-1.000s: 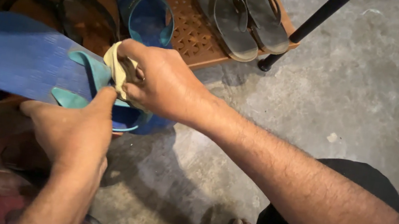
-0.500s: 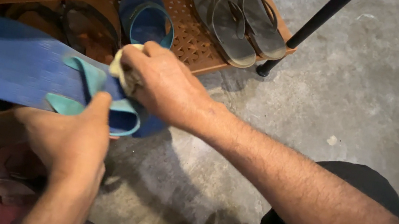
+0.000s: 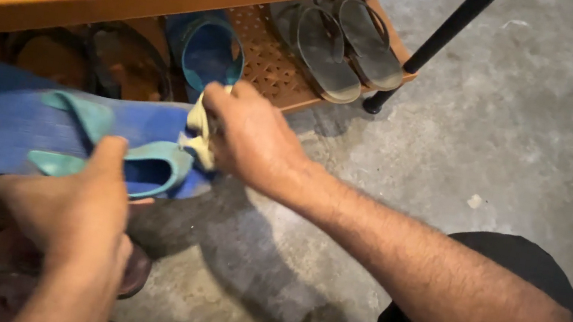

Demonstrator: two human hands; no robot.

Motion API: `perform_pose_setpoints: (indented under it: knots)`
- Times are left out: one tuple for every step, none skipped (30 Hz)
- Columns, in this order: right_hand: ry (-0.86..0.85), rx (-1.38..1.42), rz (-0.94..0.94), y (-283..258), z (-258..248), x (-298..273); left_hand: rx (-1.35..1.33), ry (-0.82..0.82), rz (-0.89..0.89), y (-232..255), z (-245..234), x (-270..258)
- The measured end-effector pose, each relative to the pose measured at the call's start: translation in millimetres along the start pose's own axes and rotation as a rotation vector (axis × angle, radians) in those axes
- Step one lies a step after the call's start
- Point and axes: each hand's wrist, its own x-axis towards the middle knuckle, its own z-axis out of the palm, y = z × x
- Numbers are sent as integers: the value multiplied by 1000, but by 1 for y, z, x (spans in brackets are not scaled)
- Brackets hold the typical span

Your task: The person cleans a blue flip-flop using a cloth. They wipe the sole and straps thoroughly, turning the flip-flop over to clean different parts.

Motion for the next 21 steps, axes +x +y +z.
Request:
perform_pose_setpoints:
  knots:
    - [46, -3, -13, -1, -3, 4, 13, 7, 74, -4, 1, -3]
    - [91, -5, -27, -3, -5, 7, 26, 14, 148, -8, 4, -7]
    - [123, 54, -107, -7, -5, 8, 40, 17, 224, -12, 5, -8]
    - [154, 113, -188, -12, -4, 7, 106, 9, 179, -15, 6, -8]
    - [183, 166, -269, -17, -3, 5, 169, -2, 130, -18, 8, -9]
    - [161, 127, -289, -21, -1, 4, 231, -13, 81, -19, 9, -10]
    - [138, 91, -310, -25, 0, 4, 204, -25, 46, -20, 10, -11]
    - [115, 56, -330, -26, 1, 5, 176, -38, 12, -21, 9, -12]
    - [56, 14, -297, -26, 1, 5, 151, -51, -23, -19, 8, -11]
    - [-4, -28, -265, -23, -1, 7, 133, -26, 60, -17, 7, -11]
    - [-62, -71, -229, -16, -6, 10, 114, -4, 143, -15, 6, -12]
    - [-97, -135, -159, -9, -10, 11, 95, 18, 227, -11, 5, -10]
    - [-133, -198, -88, -2, -13, 11, 43, 13, 190, -7, 5, -9]
    - [-169, -262, -16, 3, -16, 10, -8, 9, 152, -3, 4, -6]
    - [-184, -205, 27, 4, -15, 8, -58, 8, 116, 1, 2, -3]
    - [-198, -149, 70, 3, -13, 6, -64, 28, 71, 5, 2, -1]
    - [-214, -96, 111, 2, -12, 1, -73, 47, 22, 7, 3, 0]
    - [-241, -47, 112, -5, -6, -4, -81, 67, -28, 9, 4, -1]
    - [-268, 1, 111, -13, 2, -9, -75, 73, -46, 9, 6, -2]
    - [-296, 49, 111, -19, 6, -14, -69, 79, -64, 10, 8, -4]
    - [-241, 74, 81, -22, 8, -17, -60, 89, -81, 10, 8, -5]
